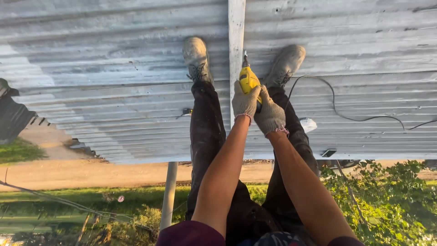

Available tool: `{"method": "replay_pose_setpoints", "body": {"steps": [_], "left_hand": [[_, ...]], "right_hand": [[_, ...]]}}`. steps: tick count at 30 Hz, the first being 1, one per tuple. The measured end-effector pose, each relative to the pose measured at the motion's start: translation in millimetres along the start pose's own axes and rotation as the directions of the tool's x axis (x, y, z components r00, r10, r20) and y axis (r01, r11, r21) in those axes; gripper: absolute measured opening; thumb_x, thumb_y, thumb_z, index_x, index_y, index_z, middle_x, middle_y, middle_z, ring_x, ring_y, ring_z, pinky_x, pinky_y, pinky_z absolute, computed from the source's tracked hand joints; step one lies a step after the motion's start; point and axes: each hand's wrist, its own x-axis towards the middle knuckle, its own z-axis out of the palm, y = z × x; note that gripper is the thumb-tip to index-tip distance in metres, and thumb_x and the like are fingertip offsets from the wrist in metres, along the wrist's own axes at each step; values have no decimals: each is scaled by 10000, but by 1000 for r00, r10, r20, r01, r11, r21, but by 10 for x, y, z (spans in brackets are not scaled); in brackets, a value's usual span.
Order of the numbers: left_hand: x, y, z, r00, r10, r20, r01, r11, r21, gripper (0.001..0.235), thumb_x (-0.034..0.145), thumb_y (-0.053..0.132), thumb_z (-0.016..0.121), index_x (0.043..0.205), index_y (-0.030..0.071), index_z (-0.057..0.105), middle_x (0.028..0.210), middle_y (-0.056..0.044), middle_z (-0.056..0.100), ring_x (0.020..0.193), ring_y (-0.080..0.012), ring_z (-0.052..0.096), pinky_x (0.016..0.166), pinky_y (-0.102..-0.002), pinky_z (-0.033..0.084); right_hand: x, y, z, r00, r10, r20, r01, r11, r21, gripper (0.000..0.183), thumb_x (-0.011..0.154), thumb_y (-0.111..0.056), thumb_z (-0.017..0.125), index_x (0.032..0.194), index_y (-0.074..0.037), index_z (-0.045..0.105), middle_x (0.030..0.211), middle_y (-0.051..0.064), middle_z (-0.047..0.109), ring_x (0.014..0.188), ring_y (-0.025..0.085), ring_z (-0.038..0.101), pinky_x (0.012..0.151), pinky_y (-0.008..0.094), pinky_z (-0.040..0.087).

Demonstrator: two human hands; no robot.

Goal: Fastening a white flashing strip to a corrugated metal roof using a power drill.

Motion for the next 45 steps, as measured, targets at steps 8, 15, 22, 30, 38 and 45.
{"method": "replay_pose_setpoints", "body": {"steps": [8,15,22,30,38,45], "left_hand": [[185,-118,76,994,98,-50,-96,995,33,873,916,568,543,1615,124,264,1426,-315,545,1325,-495,540,1076,-589,490],[388,-270,275,992,120,-47,-116,990,84,892,934,629,506,1625,149,212,1425,-289,550,1305,-474,565,1026,-585,532],[219,-119,263,993,105,-52,-102,994,41,847,961,570,491,1626,138,193,1433,-309,536,1293,-493,563,1010,-610,543],[323,-146,293,993,93,-67,-90,995,47,870,944,624,478,1622,150,207,1422,-304,544,1283,-484,575,989,-593,559],[348,-150,278,992,101,-74,-100,995,18,860,948,609,482,1620,137,228,1423,-318,543,1284,-500,570,995,-604,546],[390,-145,304,995,58,-77,-55,998,34,884,914,631,496,1615,149,255,1426,-312,545,1293,-493,568,1027,-586,535]], "right_hand": [[60,-58,-95,996,15,86,-13,1000,-20,802,911,-344,558,1622,-298,189,1372,146,617,1156,416,668,1010,537,553],[137,67,-95,996,22,83,-19,999,-46,814,899,-327,559,1627,-340,194,1387,108,623,1173,382,670,1023,510,553],[104,70,-165,997,-4,83,11,997,-78,813,893,-269,554,1625,-297,200,1356,135,634,1140,412,682,996,523,562],[140,5,-236,996,-8,89,18,993,-113,782,903,-332,544,1619,-308,229,1353,117,640,1175,383,667,1029,506,550],[172,42,-235,994,-21,107,35,991,-132,782,923,-397,527,1624,-296,196,1368,114,633,1206,370,657,1060,510,526],[136,-45,-346,991,-18,133,37,989,-145,776,921,-394,508,1622,-285,194,1373,125,627,1234,378,636,1074,508,521]]}}
